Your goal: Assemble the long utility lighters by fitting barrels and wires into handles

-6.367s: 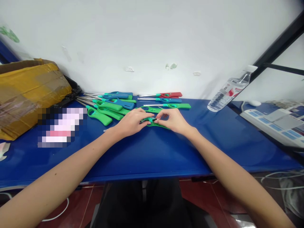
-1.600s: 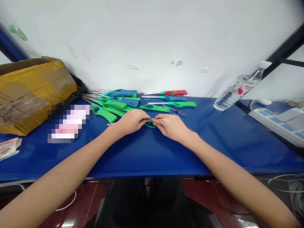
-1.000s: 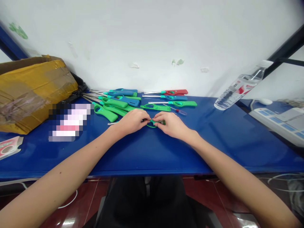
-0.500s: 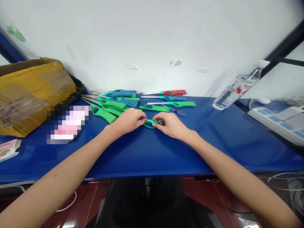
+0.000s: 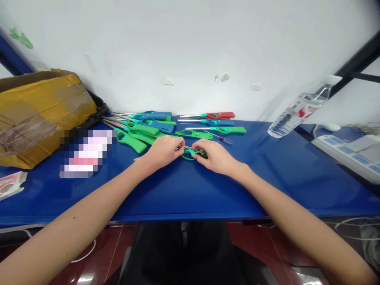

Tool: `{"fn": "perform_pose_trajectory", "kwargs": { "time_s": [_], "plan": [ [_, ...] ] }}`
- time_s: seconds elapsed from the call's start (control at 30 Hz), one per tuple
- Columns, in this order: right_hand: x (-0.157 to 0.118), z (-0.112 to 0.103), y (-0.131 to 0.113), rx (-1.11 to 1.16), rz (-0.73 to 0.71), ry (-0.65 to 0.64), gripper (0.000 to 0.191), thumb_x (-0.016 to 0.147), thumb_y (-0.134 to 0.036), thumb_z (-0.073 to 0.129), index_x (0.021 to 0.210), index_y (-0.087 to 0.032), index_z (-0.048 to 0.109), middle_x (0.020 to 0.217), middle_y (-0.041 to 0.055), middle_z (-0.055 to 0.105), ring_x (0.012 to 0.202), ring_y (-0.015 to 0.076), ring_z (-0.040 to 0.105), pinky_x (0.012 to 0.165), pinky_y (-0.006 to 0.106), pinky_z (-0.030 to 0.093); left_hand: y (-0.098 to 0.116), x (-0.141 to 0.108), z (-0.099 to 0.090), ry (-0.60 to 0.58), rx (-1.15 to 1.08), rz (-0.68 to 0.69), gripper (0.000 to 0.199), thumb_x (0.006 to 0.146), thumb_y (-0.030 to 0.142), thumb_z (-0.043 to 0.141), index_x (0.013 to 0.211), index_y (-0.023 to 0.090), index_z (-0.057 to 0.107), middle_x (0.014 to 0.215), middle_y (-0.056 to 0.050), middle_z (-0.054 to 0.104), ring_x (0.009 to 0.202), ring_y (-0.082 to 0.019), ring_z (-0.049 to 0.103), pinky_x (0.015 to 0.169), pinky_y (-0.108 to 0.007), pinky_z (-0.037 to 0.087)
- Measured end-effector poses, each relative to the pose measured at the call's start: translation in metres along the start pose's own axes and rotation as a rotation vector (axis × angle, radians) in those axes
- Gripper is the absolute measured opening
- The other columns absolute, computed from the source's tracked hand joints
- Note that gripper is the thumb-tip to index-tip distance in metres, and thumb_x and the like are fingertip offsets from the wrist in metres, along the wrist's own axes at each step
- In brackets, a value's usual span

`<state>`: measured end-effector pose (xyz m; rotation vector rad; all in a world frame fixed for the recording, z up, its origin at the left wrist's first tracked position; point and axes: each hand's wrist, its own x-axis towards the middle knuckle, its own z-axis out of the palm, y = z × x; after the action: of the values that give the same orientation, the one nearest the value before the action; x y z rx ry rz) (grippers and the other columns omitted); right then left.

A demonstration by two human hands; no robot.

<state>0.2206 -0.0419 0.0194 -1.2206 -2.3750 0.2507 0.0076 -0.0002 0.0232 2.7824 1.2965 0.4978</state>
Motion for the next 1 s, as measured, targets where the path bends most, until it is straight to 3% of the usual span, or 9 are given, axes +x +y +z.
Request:
{"fn": "perform_pose_trajectory", "kwargs": {
  "time_s": [0.2, 0.47, 0.77, 1.0],
  "plan": [
    [0.000, 0.000, 0.000, -0.017, -0.021, -0.015, 0.017, 0.094, -0.025, 0.054, 0.105, -0.019, 0.066, 0.106, 0.0091, 0.069, 0.089, 0.0219, 0.064, 0.079, 0.033, 0.046, -0.002, 0.000, -0.004, -0.037, -0.015, 0.072, 0.014, 0.088, 0.017, 0.056, 0.084, 0.019, 0.069, 0.077, -0.002, 0.071, 0.068, -0.017, 0.061, 0.060, -0.024, 0.035],
    [-0.001, -0.003, 0.002, -0.053, -0.054, -0.056, 0.016, 0.096, -0.024, 0.052, 0.106, -0.017, 0.062, 0.106, 0.0103, 0.068, 0.093, 0.0224, 0.063, 0.079, 0.033, 0.046, -0.001, 0.000, -0.004, -0.046, -0.033, 0.067, 0.013, 0.086, 0.018, 0.056, 0.082, 0.018, 0.069, 0.080, -0.002, 0.071, 0.071, -0.017, 0.062, 0.062, -0.025, 0.038],
    [-0.001, -0.005, -0.003, -0.064, -0.050, -0.081, 0.021, 0.094, -0.019, 0.053, 0.104, -0.016, 0.071, 0.110, 0.0102, 0.070, 0.098, 0.0235, 0.067, 0.084, 0.035, 0.051, -0.004, -0.001, -0.003, -0.044, -0.027, 0.156, 0.011, 0.085, 0.017, 0.057, 0.083, 0.018, 0.068, 0.083, -0.003, 0.070, 0.078, -0.019, 0.063, 0.068, -0.027, 0.041],
    [-0.003, -0.003, -0.008, -0.126, -0.044, -0.060, 0.024, 0.094, -0.019, 0.055, 0.105, -0.018, 0.076, 0.118, 0.0084, 0.071, 0.100, 0.0238, 0.069, 0.085, 0.036, 0.054, -0.009, -0.002, -0.014, -0.144, -0.092, 0.276, 0.016, 0.089, 0.027, 0.062, 0.101, 0.019, 0.071, 0.085, -0.002, 0.071, 0.076, -0.018, 0.064, 0.066, -0.026, 0.041]
  ]
}}
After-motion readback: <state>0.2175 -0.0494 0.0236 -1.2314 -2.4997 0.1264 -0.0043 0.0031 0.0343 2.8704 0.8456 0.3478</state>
